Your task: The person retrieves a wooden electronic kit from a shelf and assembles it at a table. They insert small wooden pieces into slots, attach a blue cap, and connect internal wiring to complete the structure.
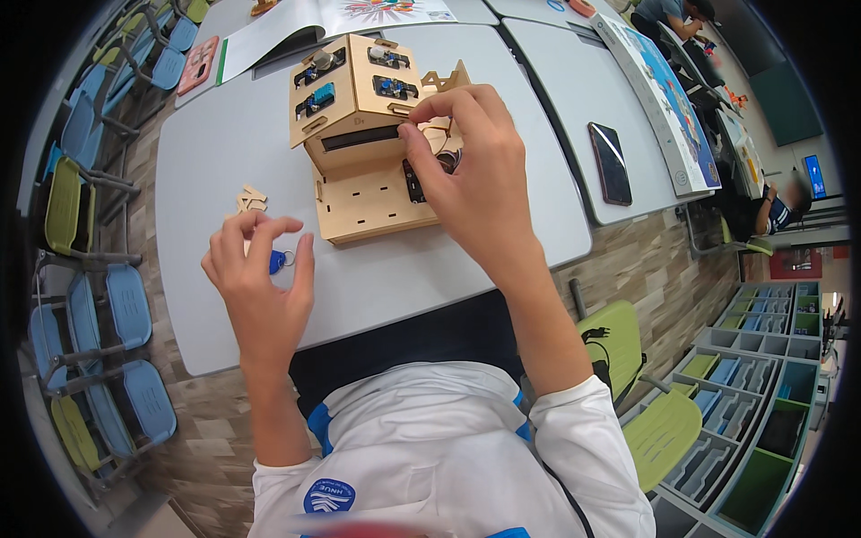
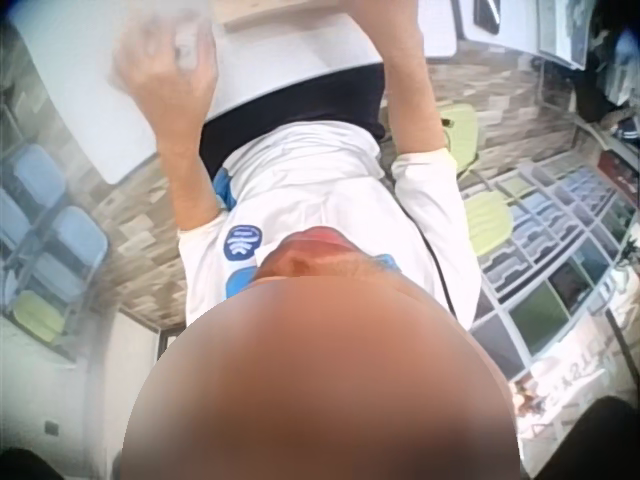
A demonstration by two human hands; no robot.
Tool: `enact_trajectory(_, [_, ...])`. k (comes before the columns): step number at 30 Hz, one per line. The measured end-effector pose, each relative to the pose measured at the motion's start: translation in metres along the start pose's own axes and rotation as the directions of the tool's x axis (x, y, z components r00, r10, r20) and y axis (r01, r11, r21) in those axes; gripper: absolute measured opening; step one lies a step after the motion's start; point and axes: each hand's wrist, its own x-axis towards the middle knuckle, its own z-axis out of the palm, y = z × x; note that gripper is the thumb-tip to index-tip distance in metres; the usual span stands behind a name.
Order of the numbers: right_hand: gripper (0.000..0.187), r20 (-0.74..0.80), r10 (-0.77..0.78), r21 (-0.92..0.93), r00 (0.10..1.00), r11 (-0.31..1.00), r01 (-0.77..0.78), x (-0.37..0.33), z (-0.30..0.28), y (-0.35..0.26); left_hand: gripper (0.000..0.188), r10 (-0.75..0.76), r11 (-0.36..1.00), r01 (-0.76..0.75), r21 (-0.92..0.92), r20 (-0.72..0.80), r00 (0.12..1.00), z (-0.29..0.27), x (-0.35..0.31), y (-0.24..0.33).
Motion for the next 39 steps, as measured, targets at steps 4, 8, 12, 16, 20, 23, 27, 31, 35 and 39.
enact_trajectory(4, [0.014, -0.110, 0.007, 0.064, 0.994, 0.998, 0.000, -0.005, 0.011, 0.001, 0.021, 0.091, 0.981, -0.123, -0.148, -0.202, 0.975, 0.011, 0.042, 0.045])
enact_trajectory(8, [0.014, -0.170, 0.054, 0.152, 0.984, 0.988, -0.028, -0.006, 0.017, 0.005, 0.021, 0.218, 0.966, -0.252, -0.061, -0.335, 0.917, 0.041, 0.078, 0.064])
enact_trajectory(12, [0.014, -0.201, 0.093, 0.185, 0.975, 0.981, -0.055, -0.010, 0.020, 0.006, 0.020, 0.197, 0.970, -0.235, -0.060, -0.369, 0.908, 0.059, 0.080, 0.067])
enact_trajectory(16, [0.015, -0.223, 0.095, 0.249, 0.970, 0.968, -0.038, -0.010, 0.021, 0.008, 0.018, 0.201, 0.973, -0.229, -0.039, -0.359, 0.912, 0.063, 0.080, 0.070])
enact_trajectory(20, [0.015, -0.225, 0.094, 0.288, 0.970, 0.957, -0.026, -0.009, 0.019, 0.008, 0.019, 0.233, 0.969, -0.247, 0.009, -0.368, 0.900, 0.063, 0.082, 0.071])
enact_trajectory(23, [0.015, -0.224, 0.105, 0.327, 0.969, 0.945, -0.027, -0.009, 0.021, 0.008, 0.019, 0.276, 0.960, -0.277, 0.047, -0.342, 0.898, 0.066, 0.084, 0.066])
enact_trajectory(27, [0.013, -0.198, 0.163, 0.341, 0.966, 0.936, -0.088, -0.009, 0.022, 0.005, 0.018, 0.322, 0.947, -0.304, 0.108, -0.357, 0.877, 0.070, 0.086, 0.063])
enact_trajectory(31, [0.011, -0.201, 0.135, 0.302, 0.970, 0.951, -0.070, -0.007, 0.023, 0.009, 0.018, 0.355, 0.934, -0.317, 0.163, -0.359, 0.863, 0.071, 0.086, 0.062])
enact_trajectory(35, [0.011, -0.215, 0.099, 0.247, 0.972, 0.968, -0.044, -0.006, 0.024, 0.010, 0.018, 0.396, 0.918, -0.352, 0.182, -0.361, 0.845, 0.072, 0.089, 0.058])
enact_trajectory(39, [0.013, -0.217, 0.068, 0.225, 0.974, 0.974, -0.018, -0.005, 0.027, 0.014, 0.018, 0.422, 0.906, -0.376, 0.194, -0.350, 0.836, 0.070, 0.093, 0.059])
